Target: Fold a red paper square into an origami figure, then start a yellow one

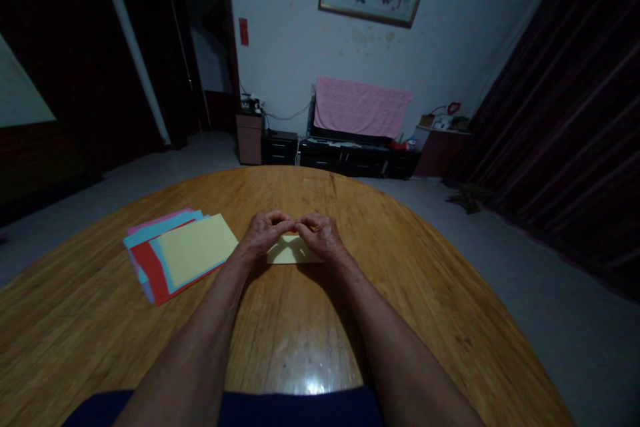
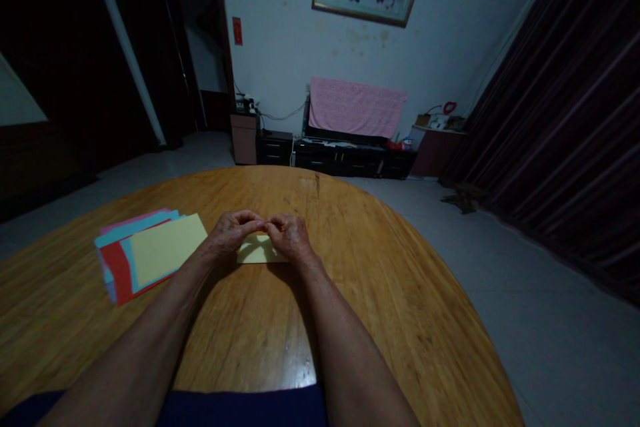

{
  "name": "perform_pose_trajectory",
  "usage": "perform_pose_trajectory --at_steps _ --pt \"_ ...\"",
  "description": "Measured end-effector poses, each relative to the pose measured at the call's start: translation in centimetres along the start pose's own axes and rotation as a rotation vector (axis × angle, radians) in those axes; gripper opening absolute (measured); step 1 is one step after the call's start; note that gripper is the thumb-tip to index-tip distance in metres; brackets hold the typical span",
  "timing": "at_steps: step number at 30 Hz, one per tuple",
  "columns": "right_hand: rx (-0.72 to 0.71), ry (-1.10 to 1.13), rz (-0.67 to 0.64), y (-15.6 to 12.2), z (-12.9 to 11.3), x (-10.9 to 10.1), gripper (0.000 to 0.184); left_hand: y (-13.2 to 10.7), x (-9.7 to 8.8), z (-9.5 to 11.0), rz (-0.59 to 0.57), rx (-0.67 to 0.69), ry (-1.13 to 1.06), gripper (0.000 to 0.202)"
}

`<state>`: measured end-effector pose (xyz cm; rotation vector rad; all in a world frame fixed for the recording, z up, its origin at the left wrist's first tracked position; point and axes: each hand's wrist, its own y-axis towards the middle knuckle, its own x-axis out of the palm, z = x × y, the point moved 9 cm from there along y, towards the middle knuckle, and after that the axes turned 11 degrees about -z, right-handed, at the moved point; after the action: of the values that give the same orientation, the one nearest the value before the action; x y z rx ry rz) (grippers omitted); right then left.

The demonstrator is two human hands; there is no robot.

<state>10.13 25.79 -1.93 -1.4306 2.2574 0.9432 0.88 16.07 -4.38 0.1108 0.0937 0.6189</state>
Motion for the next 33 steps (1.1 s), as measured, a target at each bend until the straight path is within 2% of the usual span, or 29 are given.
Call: perform_pose_trajectory --at_steps 5,13,16,21,23,26,28,30,33 --pt "0.048 0.042 -0.020 0.3 0.3 0.3 0.018 0.2 -0.3 0.2 0.037 0.033 0.044 0.014" --pt "0.164 0.320 -0.024 -0.3 2.2 -0.3 0.011 0.0 -0.4 0.3 0.021 0.015 0.005 0.012" --pt "0.170 0.318 -0.042 -0.5 2.1 -0.3 0.011 -0.2 0.1 0.3 -0.012 0.030 -0.020 0.014" --pt "0.183 0.319 -0.073 -0.6 2.2 0.3 0.013 -0.5 0.6 -0.3 -0.055 -0.027 -0.021 0.013" --pt "0.169 0.304 -0.070 -0.4 2.4 0.4 0.012 -0.4 0.3 0.1 -0.037 0.005 0.023 0.011" --pt "0.129 0.369 -0.007 0.2 2.8 0.3 0.010 -0.1 -0.4 1.5 0.014 0.126 0.163 0.008" --pt "0.150 0.515 0.065 0.3 3.6 0.0 0.023 0.1 -0.9 2.2 0.071 0.193 0.197 0.009" --pt "0.189 0.680 0.100 0.3 4.0 0.0 0.037 0.2 -1.4 1.9 0.134 0.192 0.120 0.012" --pt "0.173 0.812 0.031 0.1 3.1 0.4 0.039 0.3 -1.3 0.4 0.146 0.096 -0.110 0.019"
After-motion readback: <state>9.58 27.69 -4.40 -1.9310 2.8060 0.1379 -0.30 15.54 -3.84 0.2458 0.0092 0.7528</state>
